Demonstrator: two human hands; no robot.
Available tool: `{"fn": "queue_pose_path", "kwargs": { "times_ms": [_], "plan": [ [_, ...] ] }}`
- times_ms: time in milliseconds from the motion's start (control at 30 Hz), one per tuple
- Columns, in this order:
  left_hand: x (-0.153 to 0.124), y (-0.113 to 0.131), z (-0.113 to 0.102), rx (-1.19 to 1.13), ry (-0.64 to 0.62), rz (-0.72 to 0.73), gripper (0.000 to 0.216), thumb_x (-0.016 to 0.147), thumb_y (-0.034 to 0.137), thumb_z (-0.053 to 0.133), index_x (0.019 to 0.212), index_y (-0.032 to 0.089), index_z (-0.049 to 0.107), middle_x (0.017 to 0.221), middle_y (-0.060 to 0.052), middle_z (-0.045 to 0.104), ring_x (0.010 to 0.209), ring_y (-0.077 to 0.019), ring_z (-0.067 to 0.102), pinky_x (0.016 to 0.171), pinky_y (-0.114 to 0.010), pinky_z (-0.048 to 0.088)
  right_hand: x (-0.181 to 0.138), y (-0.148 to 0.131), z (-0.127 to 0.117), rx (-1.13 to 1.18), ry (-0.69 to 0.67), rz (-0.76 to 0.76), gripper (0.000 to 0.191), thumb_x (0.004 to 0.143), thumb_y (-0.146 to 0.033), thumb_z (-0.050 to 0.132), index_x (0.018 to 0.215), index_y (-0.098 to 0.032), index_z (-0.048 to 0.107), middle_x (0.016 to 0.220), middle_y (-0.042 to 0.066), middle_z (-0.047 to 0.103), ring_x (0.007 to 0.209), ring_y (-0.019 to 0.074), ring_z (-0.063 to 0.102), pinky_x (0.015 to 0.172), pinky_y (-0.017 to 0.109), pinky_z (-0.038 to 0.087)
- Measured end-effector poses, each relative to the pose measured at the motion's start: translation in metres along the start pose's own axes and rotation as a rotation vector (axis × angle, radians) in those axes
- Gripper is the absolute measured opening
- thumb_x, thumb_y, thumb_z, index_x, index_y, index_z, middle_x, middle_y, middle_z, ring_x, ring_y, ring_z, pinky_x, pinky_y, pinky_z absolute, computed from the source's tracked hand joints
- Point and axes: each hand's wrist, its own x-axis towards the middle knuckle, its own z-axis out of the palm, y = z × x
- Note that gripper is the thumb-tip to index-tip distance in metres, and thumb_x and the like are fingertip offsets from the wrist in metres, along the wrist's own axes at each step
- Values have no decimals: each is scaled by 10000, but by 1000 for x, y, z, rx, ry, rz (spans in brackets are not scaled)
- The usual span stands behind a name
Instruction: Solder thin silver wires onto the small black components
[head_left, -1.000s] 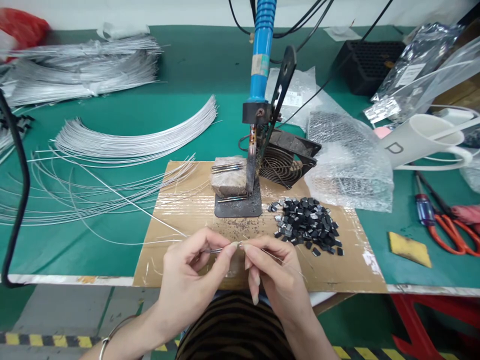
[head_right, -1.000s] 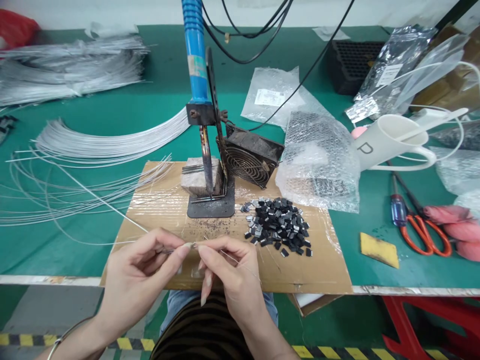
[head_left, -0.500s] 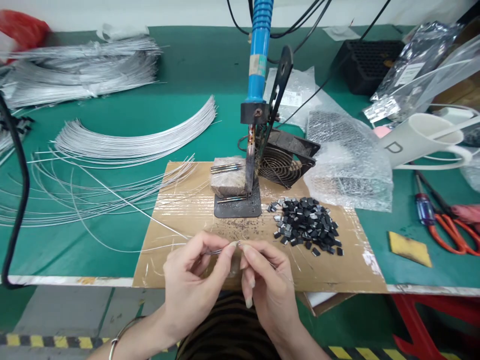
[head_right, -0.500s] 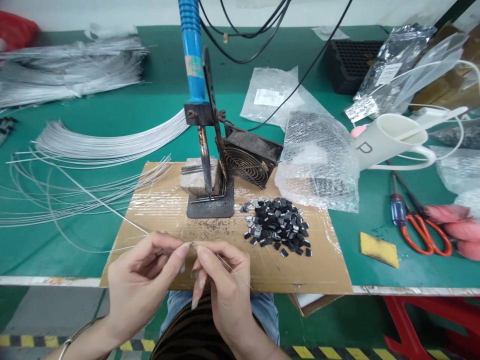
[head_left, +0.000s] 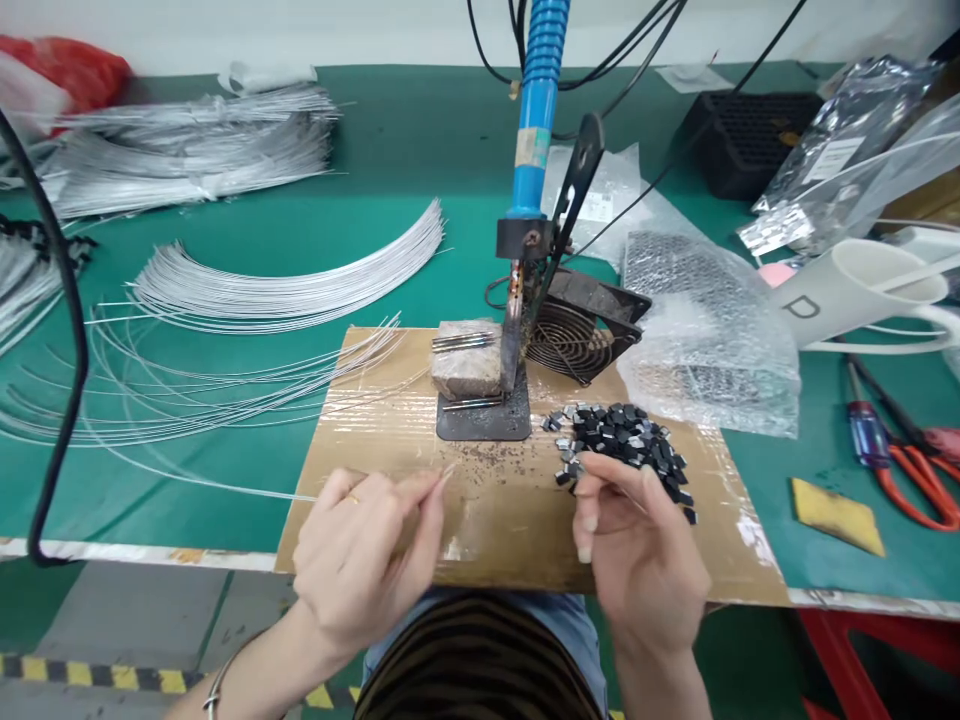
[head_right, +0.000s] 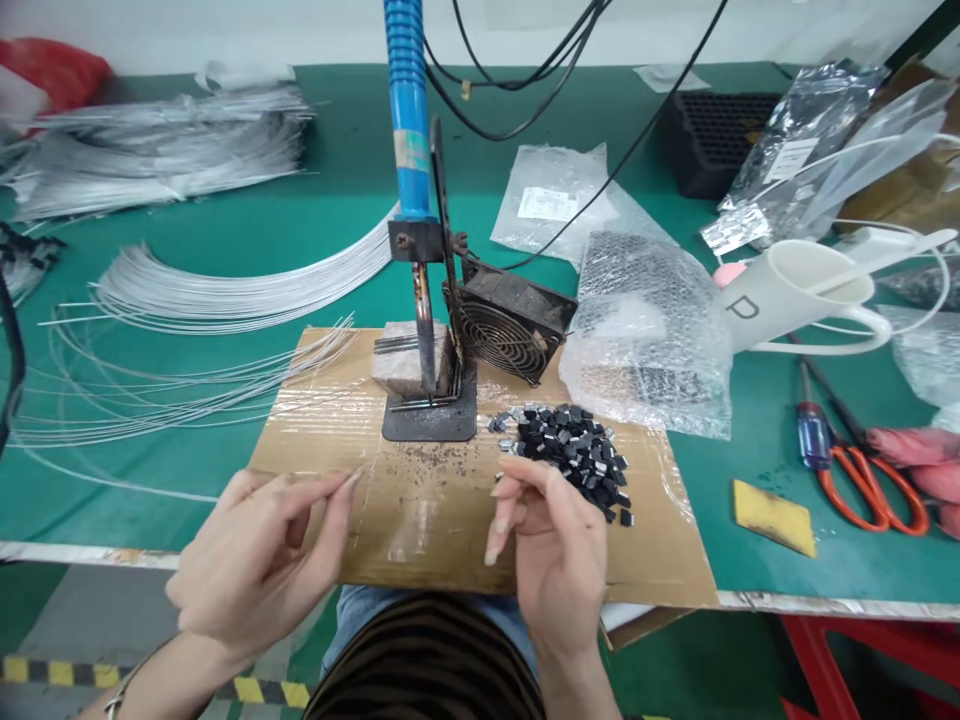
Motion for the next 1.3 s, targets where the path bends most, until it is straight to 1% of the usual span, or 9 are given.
{"fn": "queue_pose_path", "kwargs": {
  "times_ms": [200, 367, 500, 633, 900, 1000, 1100, 1200, 1300],
  "plan": [
    [12, -22, 2, 76, 7, -255, 145, 902, 118, 737, 1007, 218, 747, 850, -2, 791, 668, -148, 677, 708, -282, 498, 4, -4, -19, -82, 83, -65, 321, 931, -446, 718, 957, -169, 878, 738, 66, 738, 510, 116, 621, 405, 205, 524],
    [44, -70, 20, 137, -32, -382, 101, 945, 267, 694, 904, 206, 763, 945, -57, 739, 915, -238, 693, 868, -365, 517, 3, 1, -27, -111, 38, -75, 310, 955, -423, 699, 960, -169, 877, 751, 77, 744, 515, 125, 636, 419, 221, 540],
    [58, -97, 37, 206, -129, -425, 138, 896, 293, 708, 846, 205, 802, 873, -85, 643, 921, -309, 622, 835, -452, 487, 3, 7, -32, -140, -12, -127, 290, 983, -373, 670, 980, -168, 875, 763, 84, 741, 519, 142, 657, 414, 242, 555],
    [62, -101, 39, 190, -197, -443, 176, 894, 327, 696, 825, 216, 813, 817, -67, 634, 819, -274, 605, 780, -424, 471, 4, 10, -38, -152, -67, -153, 293, 1008, -336, 633, 1009, -163, 870, 783, 93, 740, 537, 153, 673, 426, 256, 571],
    [87, -125, 26, 127, -240, -534, 301, 872, 499, 723, 808, 211, 776, 660, 2, 661, 569, -173, 584, 648, -320, 481, 4, 9, -35, -155, -41, -152, 276, 987, -336, 660, 979, -158, 871, 779, 98, 740, 548, 154, 671, 432, 250, 564],
    [93, -149, 18, 283, -153, -595, 233, 906, 421, 696, 839, 203, 748, 750, -28, 696, 713, -224, 666, 794, -365, 519, 6, 12, -46, -148, -61, -121, 261, 961, -350, 695, 978, -159, 873, 778, 108, 744, 538, 168, 672, 426, 269, 565],
    [86, -181, -2, 475, -73, -678, 173, 938, 350, 670, 970, 191, 728, 1034, -99, 736, 987, -305, 702, 953, -439, 519, 12, 15, -63, -144, -78, -73, 279, 914, -397, 751, 949, -150, 876, 762, 119, 741, 508, 190, 667, 387, 290, 553],
    [69, -216, -30, 660, -10, -827, 372, 947, 353, 703, 1257, 153, 657, 1350, -165, 644, 1209, -354, 644, 1036, -533, 519, 19, 18, -78, -160, -99, -5, 266, 872, -389, 793, 932, -145, 880, 743, 130, 745, 500, 213, 673, 401, 333, 580],
    [52, -250, -55, 791, 9, -992, 456, 989, 377, 698, 1388, 178, 603, 1448, -138, 600, 1273, -321, 620, 1059, -568, 532, 22, 19, -84, -173, -102, 21, 275, 835, -404, 821, 915, -148, 883, 727, 136, 744, 496, 232, 675, 391, 354, 582]
  ]
}}
